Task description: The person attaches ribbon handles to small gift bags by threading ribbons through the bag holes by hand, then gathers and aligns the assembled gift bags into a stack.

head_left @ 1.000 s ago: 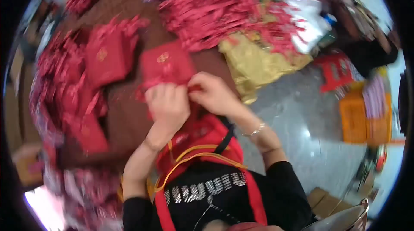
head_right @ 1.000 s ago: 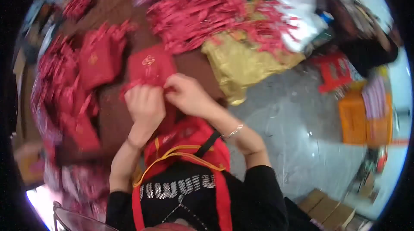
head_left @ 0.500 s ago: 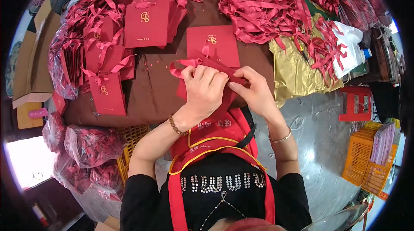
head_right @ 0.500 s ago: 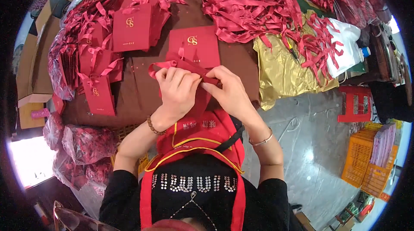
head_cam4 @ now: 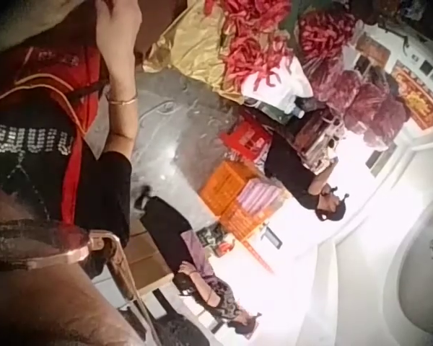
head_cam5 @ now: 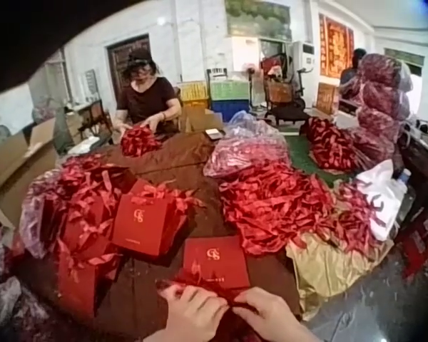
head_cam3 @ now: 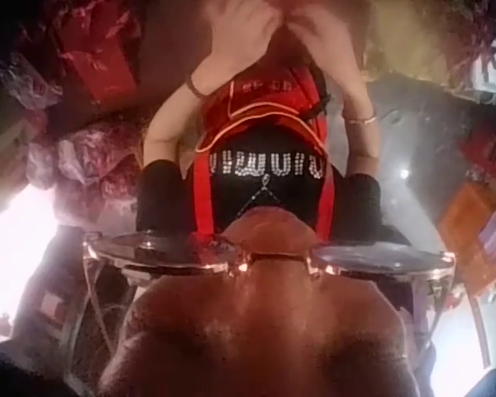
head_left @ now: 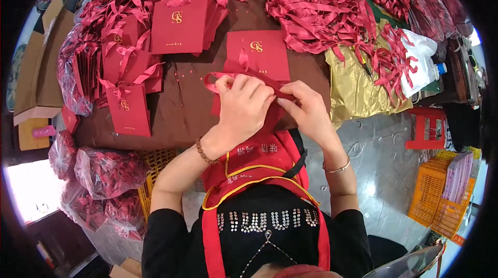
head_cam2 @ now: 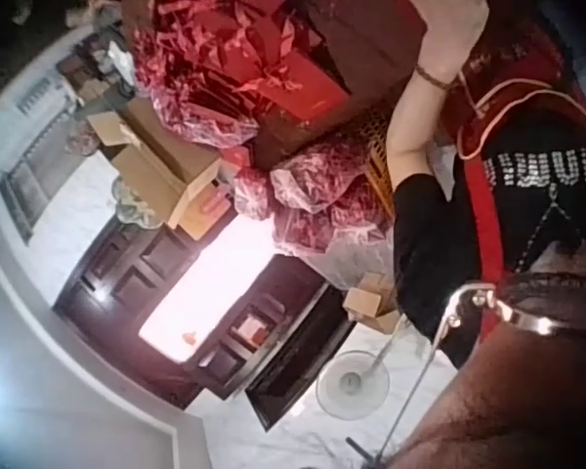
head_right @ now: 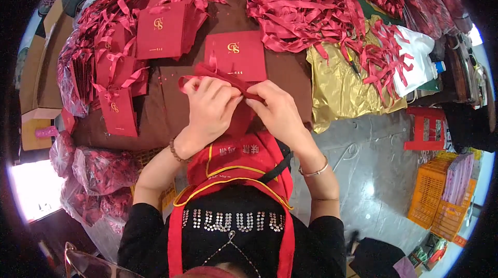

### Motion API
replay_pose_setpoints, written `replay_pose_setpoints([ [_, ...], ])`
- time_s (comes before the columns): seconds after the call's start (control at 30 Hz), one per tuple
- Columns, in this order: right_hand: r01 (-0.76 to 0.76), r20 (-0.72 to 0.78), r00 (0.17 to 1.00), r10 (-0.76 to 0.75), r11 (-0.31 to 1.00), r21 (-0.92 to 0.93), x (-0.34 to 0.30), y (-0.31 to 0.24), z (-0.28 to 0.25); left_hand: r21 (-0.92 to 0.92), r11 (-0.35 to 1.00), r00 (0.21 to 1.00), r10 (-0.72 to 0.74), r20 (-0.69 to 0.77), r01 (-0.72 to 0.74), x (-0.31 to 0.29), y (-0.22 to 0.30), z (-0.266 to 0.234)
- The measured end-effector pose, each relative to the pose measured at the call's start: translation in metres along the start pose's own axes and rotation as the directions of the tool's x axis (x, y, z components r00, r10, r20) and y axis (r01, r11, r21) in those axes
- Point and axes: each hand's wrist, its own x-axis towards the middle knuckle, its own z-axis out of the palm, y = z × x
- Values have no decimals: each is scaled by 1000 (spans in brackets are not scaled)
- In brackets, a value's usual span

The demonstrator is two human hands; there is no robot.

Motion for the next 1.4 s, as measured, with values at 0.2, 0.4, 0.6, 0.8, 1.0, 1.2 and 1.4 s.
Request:
replay_pose_setpoints([
  [0.2, 146, -21, 988, -152, 973, -181, 2, -13, 6, 35, 999, 966, -31, 258, 23, 36, -16, -38],
  [0.4, 229, -118, 947, -300, 883, -410, 5, -23, 10, 113, 980, 597, -188, 780, 161, 76, -17, -59],
  [0.6, 104, -131, 978, -163, 924, -369, 0, -20, 3, 15, 995, 648, -73, 758, 95, 65, -7, -59],
  [0.8, 226, -129, 945, -301, 885, -407, 2, -19, 4, 4, 937, 508, -193, 839, 349, 89, -10, -51],
  [1.0, 139, -80, 984, -161, 964, -229, 1, -22, 1, 112, 948, 325, -212, 922, 299, 110, -3, -45],
  [1.2, 154, -30, 986, -167, 956, -249, 2, -21, 0, 177, 976, 263, -205, 943, 126, 121, 10, -34],
  [1.4, 138, -36, 989, -144, 983, -123, 4, -14, -11, 79, 985, 375, -133, 917, 156, 107, 4, -27],
])
